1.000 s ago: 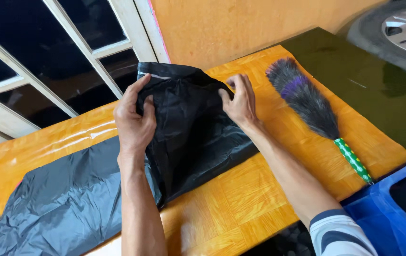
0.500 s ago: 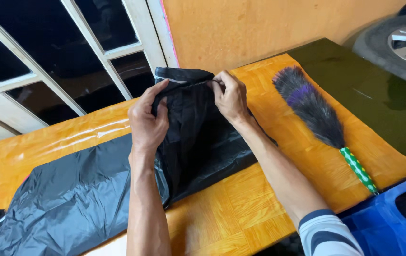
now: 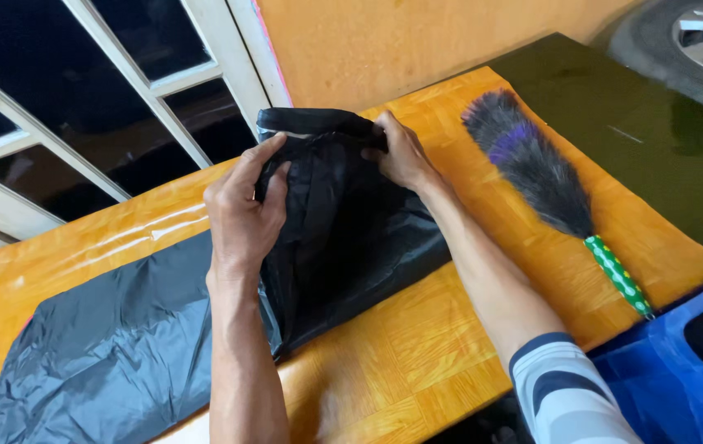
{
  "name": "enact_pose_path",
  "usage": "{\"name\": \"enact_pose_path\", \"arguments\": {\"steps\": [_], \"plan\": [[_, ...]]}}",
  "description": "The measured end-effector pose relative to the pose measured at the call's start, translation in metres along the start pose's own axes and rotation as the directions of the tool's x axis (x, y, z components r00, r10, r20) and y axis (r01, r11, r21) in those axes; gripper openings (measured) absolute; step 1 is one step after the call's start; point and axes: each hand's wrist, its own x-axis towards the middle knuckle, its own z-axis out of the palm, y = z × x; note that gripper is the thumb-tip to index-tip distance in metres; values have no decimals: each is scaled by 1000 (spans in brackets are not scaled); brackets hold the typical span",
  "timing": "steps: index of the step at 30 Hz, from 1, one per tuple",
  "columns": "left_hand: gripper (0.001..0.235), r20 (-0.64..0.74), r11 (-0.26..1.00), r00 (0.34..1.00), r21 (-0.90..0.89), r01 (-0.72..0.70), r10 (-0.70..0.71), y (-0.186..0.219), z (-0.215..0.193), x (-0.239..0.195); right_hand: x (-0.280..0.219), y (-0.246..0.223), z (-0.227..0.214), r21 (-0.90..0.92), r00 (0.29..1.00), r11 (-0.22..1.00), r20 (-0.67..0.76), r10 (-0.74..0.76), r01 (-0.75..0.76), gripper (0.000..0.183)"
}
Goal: The person folds a black bag with red trim on a wooden table, then retrieves another black bag from a blue bin. They fold the second bag on the table, rolling it into a compact bundle.
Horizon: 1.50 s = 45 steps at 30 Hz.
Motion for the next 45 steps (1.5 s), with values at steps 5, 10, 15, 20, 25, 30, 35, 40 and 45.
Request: {"name": "enact_pose_path", "arguments": {"steps": [5, 10, 15, 20, 25, 30, 35, 40, 45], "plan": [[66, -3, 999, 1000, 40, -27, 27, 24, 15, -3, -1, 30, 12, 94, 996, 993, -36, 77, -73, 35], [47, 20, 992, 997, 98, -80, 79, 6, 34, -9, 17, 60, 15, 91, 966, 973, -128, 224, -213, 9], [23, 91, 987, 992, 130, -99, 87, 14, 55, -10, 14, 88, 16, -4, 942, 948, -116, 315, -317, 15], [11, 191, 978, 970, 115, -174, 150, 26, 61, -13, -6, -15, -60, -294, 973, 930, 8, 231, -219, 81], [18, 110, 975, 994, 218, -38, 15, 4, 80, -26, -58, -140, -106, 155, 770, 771, 322, 551, -617, 55], [22, 142, 986, 990, 167, -5, -19, 18, 83, -25, -91, -140, -102, 354, 767, 687, 394, 506, -635, 99], [27, 189, 994, 982, 109, -1, -19, 36, 98, -31, -100, -107, -95, 595, 875, 642, 351, 334, -483, 90], [19, 221, 991, 974, 109, -74, 48, 40, 105, -33, -109, -56, -99, 434, 980, 897, -200, 2, 87, 36], [18, 194, 987, 978, 120, -103, 79, 33, 114, -38, -109, -66, -106, 451, 978, 882, -204, -47, 136, 44]]}}
